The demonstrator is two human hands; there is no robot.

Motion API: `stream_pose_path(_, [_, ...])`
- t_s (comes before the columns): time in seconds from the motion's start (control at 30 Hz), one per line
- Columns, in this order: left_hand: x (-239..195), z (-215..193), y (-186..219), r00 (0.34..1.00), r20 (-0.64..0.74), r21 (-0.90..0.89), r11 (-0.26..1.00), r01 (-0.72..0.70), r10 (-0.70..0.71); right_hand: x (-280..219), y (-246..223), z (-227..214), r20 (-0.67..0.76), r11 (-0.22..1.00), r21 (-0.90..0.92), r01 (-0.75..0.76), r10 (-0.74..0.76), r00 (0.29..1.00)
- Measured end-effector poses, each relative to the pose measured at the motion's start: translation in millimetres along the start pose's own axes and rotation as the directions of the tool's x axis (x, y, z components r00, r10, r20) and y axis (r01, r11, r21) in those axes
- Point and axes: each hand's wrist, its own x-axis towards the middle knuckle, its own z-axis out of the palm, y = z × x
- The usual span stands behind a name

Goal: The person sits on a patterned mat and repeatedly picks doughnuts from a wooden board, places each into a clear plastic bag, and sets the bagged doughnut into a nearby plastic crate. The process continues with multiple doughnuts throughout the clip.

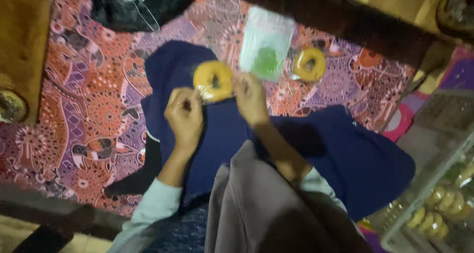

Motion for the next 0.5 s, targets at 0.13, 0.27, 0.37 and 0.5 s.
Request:
stream_pose_path(0.13, [4, 69, -1, 0.983, 0.166, 0.004, 0.997, -0.083, 0.082, 23, 48, -57, -0.005, 0.939, -0.216, 0.268, -0.275, 0.961])
stream_pose_path(0.27, [16, 180, -2, 0.966, 0.252, -0.296, 0.955, 0.024, 0.054, 33, 87, -140, -0.211, 0.911, 0.249, -0.329, 0.383, 0.900])
stream_pose_path(0.37, [18, 245, -14, 0.765, 0.517, -0.104, 0.858, 0.502, -0.385, 38, 118, -159, -0.340, 0.930, -0.278, -0.239, 0.138, 0.930])
stream_pose_path(0.5, [22, 283, -13, 0.686, 0.635, -0.139, 0.820, 0.554, -0.356, 47, 150, -158, -0.404, 0.904, -0.378, -0.198, 0.032, 0.914])
